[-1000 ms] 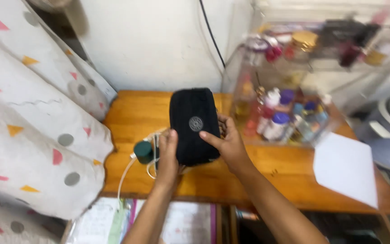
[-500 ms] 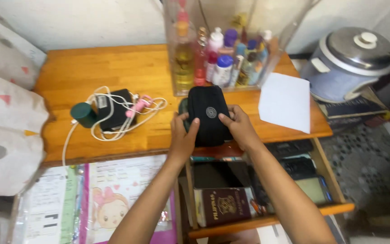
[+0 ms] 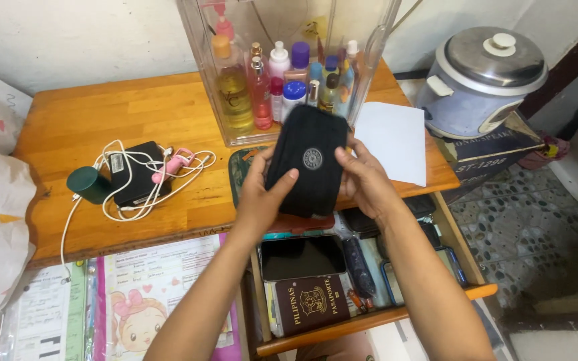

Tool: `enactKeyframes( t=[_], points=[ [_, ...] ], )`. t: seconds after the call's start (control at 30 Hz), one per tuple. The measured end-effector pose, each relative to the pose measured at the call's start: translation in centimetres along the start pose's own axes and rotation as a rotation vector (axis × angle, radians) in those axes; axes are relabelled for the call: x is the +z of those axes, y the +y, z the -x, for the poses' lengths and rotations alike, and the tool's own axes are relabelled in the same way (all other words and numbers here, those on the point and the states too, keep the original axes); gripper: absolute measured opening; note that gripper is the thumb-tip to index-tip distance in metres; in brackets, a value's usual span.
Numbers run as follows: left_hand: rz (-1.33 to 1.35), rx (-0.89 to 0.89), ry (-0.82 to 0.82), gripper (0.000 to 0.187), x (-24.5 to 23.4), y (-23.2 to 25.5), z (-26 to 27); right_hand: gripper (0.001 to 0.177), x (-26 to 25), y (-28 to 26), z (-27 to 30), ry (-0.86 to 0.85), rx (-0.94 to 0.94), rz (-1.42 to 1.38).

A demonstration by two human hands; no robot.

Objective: Organize personal care items, cosmetics, and documents on a desk and in a drawer.

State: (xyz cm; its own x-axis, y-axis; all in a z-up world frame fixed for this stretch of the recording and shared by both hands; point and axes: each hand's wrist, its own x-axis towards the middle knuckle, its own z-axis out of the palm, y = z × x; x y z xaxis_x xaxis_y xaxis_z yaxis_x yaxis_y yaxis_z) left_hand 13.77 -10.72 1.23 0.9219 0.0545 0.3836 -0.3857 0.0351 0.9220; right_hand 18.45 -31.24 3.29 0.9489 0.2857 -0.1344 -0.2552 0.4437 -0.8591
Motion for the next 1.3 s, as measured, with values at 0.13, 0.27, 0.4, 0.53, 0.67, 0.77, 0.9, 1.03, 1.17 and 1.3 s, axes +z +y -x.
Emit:
enactKeyframes(
  t=[0.13, 0.27, 0.4, 0.53, 0.67, 0.77, 0.9, 1.03, 1.17, 1.3],
  points=[
    [0.167, -0.277, -0.116, 0.049, -0.9, -1.0, -0.3, 0.072, -0.5, -0.4, 0.1, 0.198, -0.048, 0.191],
    [0.128, -0.323, -0.093, 0.051, -0.9, -2.3, 0.1, 0.046, -3.5, 1.3, -0.7, 0.074, -0.075, 0.273],
    [0.064, -0.308, 0.165, 0.044, -1.2, -2.7, -0.1, 0.037, -2.9, 0.5, 0.3, 0.073, 0.114, 0.260],
    [0.000, -0.272, 0.088, 0.049, -1.5, -1.2, 0.5, 0.036, -3.0, 0.9, 0.3, 0.120, 0.181, 0.388],
    [0.160, -0.339, -0.021, 0.060, -1.9, -1.2, 1.9, 0.041, -3.4, 1.4, 0.3, 0.154, 0.078, 0.228],
    [0.283, -0.508, -0.101, 0.060, -2.3, -3.5, 4.0, 0.047, -5.6, 2.9, -0.7, 0.237, 0.005, 0.124],
    [-0.151, -0.212, -0.345, 0.058, -2.3, -5.1, 6.2, 0.051, -7.9, 5.5, -1.9, 0.304, -0.193, 0.510],
    [-0.394, -0.451, -0.169, 0.072, -0.5, 0.7, 5.6, 0.056, -5.5, 4.7, 0.3, 0.343, -0.430, 0.918],
    [-0.427, -0.156, -0.171, 0.031, -1.1, -0.2, 6.7, 0.046, -0.4, 2.6, 4.4, 0.464, -0.734, 1.638],
    [-0.895, -0.169, -0.672, 0.042, -1.1, -0.4, 7.9, 0.024, 0.8, 2.5, 6.9, 0.103, -0.191, 1.602]
  ],
)
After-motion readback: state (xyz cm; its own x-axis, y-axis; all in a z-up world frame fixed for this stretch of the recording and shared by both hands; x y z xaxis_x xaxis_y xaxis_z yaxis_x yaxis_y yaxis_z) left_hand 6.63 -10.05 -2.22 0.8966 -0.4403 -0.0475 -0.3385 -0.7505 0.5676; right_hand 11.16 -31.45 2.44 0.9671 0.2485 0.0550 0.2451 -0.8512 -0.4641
